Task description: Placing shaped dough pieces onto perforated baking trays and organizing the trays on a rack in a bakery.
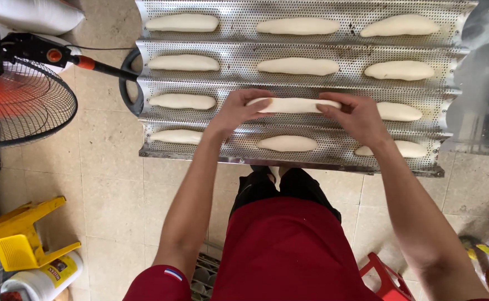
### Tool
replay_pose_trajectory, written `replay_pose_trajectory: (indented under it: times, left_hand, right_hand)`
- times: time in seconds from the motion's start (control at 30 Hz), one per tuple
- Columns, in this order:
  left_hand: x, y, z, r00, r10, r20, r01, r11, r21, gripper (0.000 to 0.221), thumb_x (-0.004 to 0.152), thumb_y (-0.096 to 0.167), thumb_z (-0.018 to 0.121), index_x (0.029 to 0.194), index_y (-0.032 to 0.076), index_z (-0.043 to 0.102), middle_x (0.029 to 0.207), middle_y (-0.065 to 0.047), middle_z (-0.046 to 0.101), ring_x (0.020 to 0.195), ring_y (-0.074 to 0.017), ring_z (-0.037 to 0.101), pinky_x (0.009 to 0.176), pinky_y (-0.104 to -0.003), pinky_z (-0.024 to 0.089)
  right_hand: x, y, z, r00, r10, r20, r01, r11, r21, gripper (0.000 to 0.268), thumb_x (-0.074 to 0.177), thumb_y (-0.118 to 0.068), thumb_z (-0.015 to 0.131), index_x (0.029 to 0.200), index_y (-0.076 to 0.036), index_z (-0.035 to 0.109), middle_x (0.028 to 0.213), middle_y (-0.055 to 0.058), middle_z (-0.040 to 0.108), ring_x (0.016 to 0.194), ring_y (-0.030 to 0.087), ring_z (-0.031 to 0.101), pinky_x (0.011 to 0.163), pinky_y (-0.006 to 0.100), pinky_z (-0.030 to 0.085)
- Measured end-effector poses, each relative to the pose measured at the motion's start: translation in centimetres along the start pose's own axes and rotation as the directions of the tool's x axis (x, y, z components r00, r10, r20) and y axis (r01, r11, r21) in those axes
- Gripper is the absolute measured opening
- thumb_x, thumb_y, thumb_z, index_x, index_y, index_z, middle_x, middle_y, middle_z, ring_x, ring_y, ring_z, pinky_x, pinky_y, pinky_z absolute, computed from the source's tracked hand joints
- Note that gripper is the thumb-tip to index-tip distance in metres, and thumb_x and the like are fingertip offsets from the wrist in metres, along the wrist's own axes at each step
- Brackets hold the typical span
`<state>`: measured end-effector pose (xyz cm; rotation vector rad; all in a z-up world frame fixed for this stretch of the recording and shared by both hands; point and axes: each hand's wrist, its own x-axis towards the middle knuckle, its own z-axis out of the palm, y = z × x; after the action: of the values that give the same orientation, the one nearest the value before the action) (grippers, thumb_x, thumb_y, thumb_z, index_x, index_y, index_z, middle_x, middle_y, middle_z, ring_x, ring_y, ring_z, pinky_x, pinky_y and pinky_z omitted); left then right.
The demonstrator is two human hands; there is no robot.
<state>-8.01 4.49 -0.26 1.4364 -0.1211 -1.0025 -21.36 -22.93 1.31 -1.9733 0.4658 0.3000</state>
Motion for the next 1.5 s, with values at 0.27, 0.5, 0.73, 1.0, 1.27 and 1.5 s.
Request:
replay_pose_trajectory:
  times: [0.27, 0.5, 0.73, 1.0, 1.27, 1.5]
  left_hand:
    - [0.3, -1.6, -2.6, 0.992, 0.121, -0.041, -0.107, 0.962, 0.25, 0.034, 0.093, 0.019, 0.075, 0.119, -0.003, 0.074, 0.101, -0.015, 0.079, 0.088, -0.0199, 0.078, 0.077, -0.027, 0.067]
    - [-0.7, -0.4, -2.8, 0.979, 0.059, -0.198, 0.039, 0.889, 0.457, 0.031, 0.088, 0.024, 0.079, 0.112, 0.004, 0.078, 0.093, -0.014, 0.081, 0.076, -0.0134, 0.078, 0.066, -0.025, 0.061]
    - [-1.3, -2.8, -1.8, 0.903, 0.346, -0.257, -0.093, 0.738, 0.669, 0.03, 0.087, 0.027, 0.084, 0.106, 0.003, 0.081, 0.094, -0.012, 0.079, 0.073, -0.0146, 0.073, 0.063, -0.027, 0.058]
    - [-4.7, -2.2, -1.1, 0.894, 0.376, -0.243, -0.206, 0.828, 0.522, 0.034, 0.096, 0.032, 0.075, 0.117, 0.005, 0.076, 0.092, -0.01, 0.081, 0.081, -0.0142, 0.078, 0.07, -0.026, 0.062]
    - [-7.3, -6.1, 0.6, 0.926, 0.328, -0.186, -0.21, 0.859, 0.467, 0.036, 0.098, 0.035, 0.07, 0.117, 0.005, 0.077, 0.091, -0.007, 0.081, 0.08, -0.0136, 0.076, 0.072, -0.027, 0.061]
    - [-5.5, -6.4, 3.8, 0.999, 0.037, -0.021, -0.026, 0.928, 0.372, 0.051, 0.108, 0.05, 0.052, 0.115, 0.008, 0.079, 0.098, -0.007, 0.081, 0.089, -0.0165, 0.074, 0.079, -0.03, 0.057]
  right_hand:
    - [-0.6, 2.4, 0.2, 0.952, -0.272, -0.138, 0.264, 0.962, -0.073, 0.024, 0.099, -0.018, 0.077, 0.12, -0.006, 0.076, 0.1, 0.007, 0.077, 0.084, 0.009, 0.071, 0.072, 0.024, 0.058]
    - [-1.2, 2.4, -0.5, 0.957, -0.241, -0.159, 0.2, 0.951, -0.237, 0.021, 0.098, -0.016, 0.078, 0.118, -0.01, 0.079, 0.101, 0.008, 0.078, 0.077, 0.014, 0.069, 0.066, 0.029, 0.057]
    - [-0.9, 2.9, 0.6, 0.902, -0.408, -0.143, 0.34, 0.873, -0.349, 0.019, 0.097, -0.015, 0.077, 0.115, -0.01, 0.079, 0.118, 0.009, 0.075, 0.089, 0.021, 0.074, 0.077, 0.03, 0.063]
    - [-1.5, 2.3, 1.2, 0.887, -0.445, -0.122, 0.37, 0.844, -0.388, 0.023, 0.097, -0.013, 0.077, 0.119, -0.006, 0.077, 0.121, 0.014, 0.074, 0.089, 0.023, 0.073, 0.077, 0.032, 0.06]
    - [-4.2, -1.7, 9.9, 0.763, -0.633, 0.129, 0.603, 0.626, -0.495, 0.023, 0.09, -0.017, 0.073, 0.112, -0.009, 0.076, 0.117, 0.01, 0.073, 0.11, 0.032, 0.068, 0.094, 0.044, 0.056]
    - [-4.5, -4.3, 9.2, 0.847, -0.448, 0.285, 0.531, 0.688, -0.495, 0.024, 0.085, -0.018, 0.076, 0.107, -0.013, 0.078, 0.107, 0.008, 0.072, 0.103, 0.032, 0.068, 0.09, 0.044, 0.057]
